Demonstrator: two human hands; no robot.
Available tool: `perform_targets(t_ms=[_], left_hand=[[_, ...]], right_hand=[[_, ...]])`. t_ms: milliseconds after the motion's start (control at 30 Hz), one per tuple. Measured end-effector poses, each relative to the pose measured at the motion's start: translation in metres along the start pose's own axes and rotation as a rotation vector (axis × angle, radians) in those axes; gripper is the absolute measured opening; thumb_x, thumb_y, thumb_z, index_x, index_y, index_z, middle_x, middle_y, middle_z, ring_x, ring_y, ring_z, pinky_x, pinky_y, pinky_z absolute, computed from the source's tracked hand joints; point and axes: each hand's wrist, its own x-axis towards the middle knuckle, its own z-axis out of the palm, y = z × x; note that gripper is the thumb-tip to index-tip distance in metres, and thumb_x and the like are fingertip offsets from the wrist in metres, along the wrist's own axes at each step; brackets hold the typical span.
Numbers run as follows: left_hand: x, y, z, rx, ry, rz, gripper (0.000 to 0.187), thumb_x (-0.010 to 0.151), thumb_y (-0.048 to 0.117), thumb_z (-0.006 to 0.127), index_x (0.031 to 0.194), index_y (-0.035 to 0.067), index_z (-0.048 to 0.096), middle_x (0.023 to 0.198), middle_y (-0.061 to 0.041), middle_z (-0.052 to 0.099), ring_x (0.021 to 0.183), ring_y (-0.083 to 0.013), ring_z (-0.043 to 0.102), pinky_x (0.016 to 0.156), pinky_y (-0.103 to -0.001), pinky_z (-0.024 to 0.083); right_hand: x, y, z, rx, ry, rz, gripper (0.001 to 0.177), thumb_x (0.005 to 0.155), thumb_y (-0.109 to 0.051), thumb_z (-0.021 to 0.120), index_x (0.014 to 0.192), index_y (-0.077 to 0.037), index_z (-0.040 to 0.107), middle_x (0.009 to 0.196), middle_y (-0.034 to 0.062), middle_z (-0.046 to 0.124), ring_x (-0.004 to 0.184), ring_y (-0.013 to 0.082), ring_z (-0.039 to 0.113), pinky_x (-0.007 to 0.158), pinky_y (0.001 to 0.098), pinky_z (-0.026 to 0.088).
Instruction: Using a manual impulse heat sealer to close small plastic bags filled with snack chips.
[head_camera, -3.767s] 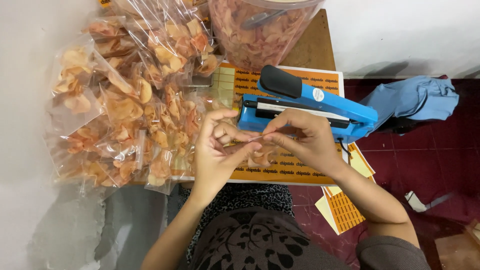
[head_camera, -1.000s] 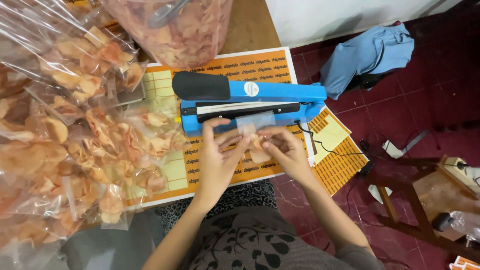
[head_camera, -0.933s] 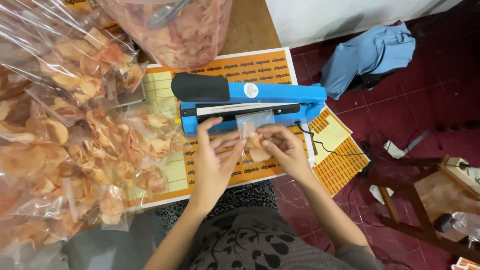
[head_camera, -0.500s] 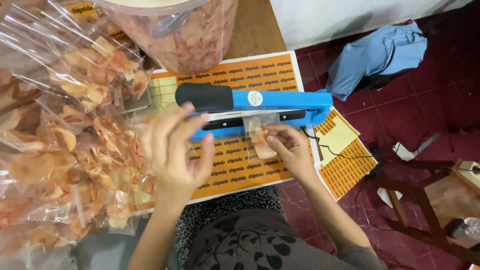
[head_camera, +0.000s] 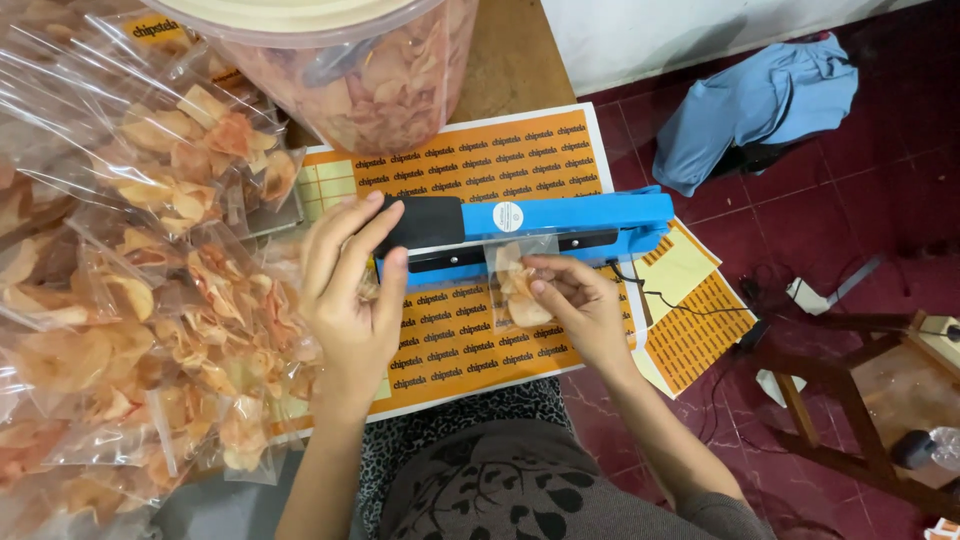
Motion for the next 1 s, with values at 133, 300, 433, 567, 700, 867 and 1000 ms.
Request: perform_targets(t_ms=[133, 300, 433, 567, 700, 867, 1000], left_hand=[[-0.007, -0.002, 0.004, -0.023, 0.023, -0.069, 0.021, 0.093, 0.01, 0.062, 0.111, 0.002, 0.068, 0.115, -0.013, 0.061, 0.115, -0.0307, 0.054, 0.104, -0.045, 0.04], [-0.012, -0.007, 0.008, -0.034, 0.059, -0.135, 0.016, 0.091, 0.006, 0.065, 0.106, 0.003, 0.07, 0.111, -0.01, 0.063, 0.112, -0.0283, 0.056, 0.102, -0.043, 0.043], [-0.015, -0.012, 0.01, -0.045, 0.069, -0.198, 0.012, 0.089, 0.004, 0.068, 0.1, 0.004, 0.071, 0.105, -0.009, 0.064, 0.108, -0.0267, 0.057, 0.099, -0.044, 0.044], [-0.019, -0.021, 0.014, -0.045, 0.11, -0.212, 0.008, 0.083, 0.001, 0.074, 0.09, 0.005, 0.072, 0.096, -0.008, 0.064, 0.099, -0.0265, 0.061, 0.092, -0.042, 0.048], [-0.02, -0.025, 0.015, -0.042, 0.129, -0.205, 0.009, 0.082, -0.001, 0.075, 0.087, 0.006, 0.071, 0.093, -0.008, 0.064, 0.097, -0.0275, 0.062, 0.088, -0.042, 0.05], [-0.022, -0.027, 0.016, -0.065, 0.138, -0.207, 0.009, 0.082, 0.0, 0.074, 0.086, 0.007, 0.071, 0.094, -0.007, 0.064, 0.097, -0.0274, 0.062, 0.087, -0.041, 0.05], [-0.023, -0.031, 0.016, -0.081, 0.149, -0.198, 0.01, 0.08, -0.001, 0.075, 0.084, 0.007, 0.071, 0.093, -0.007, 0.065, 0.097, -0.0256, 0.062, 0.087, -0.04, 0.049]], right_hand=[[0.001, -0.002, 0.004, -0.007, 0.024, 0.007, 0.024, 0.085, 0.002, 0.062, 0.107, -0.002, 0.068, 0.081, 0.0164, 0.066, 0.071, 0.0212, 0.069, 0.054, 0.0286, 0.059], [0.001, 0.006, 0.005, -0.017, 0.045, -0.005, 0.023, 0.085, 0.003, 0.061, 0.107, -0.001, 0.067, 0.08, 0.0191, 0.067, 0.068, 0.0246, 0.069, 0.052, 0.0301, 0.06], [-0.001, 0.009, 0.005, -0.014, 0.043, 0.006, 0.024, 0.085, 0.002, 0.061, 0.108, -0.001, 0.067, 0.08, 0.0183, 0.067, 0.07, 0.0238, 0.069, 0.053, 0.0306, 0.06], [-0.002, -0.009, 0.003, -0.184, -0.001, -0.05, 0.025, 0.087, -0.001, 0.061, 0.11, -0.006, 0.068, 0.083, 0.0181, 0.07, 0.068, 0.0261, 0.07, 0.053, 0.0339, 0.06], [-0.001, -0.032, -0.01, -0.518, -0.046, -0.127, 0.021, 0.086, -0.005, 0.063, 0.105, -0.008, 0.072, 0.075, 0.0188, 0.071, 0.062, 0.0323, 0.071, 0.051, 0.0385, 0.06], [0.015, -0.067, -0.015, -0.636, -0.083, -0.268, 0.015, 0.088, -0.008, 0.064, 0.1, -0.01, 0.074, 0.064, 0.0094, 0.068, 0.05, 0.0182, 0.064, 0.046, 0.0256, 0.052], [0.04, -0.088, 0.003, -0.689, -0.17, -0.495, 0.011, 0.086, -0.008, 0.07, 0.095, -0.009, 0.075, 0.062, 0.0087, 0.067, 0.051, 0.0192, 0.06, 0.049, 0.0248, 0.048]])
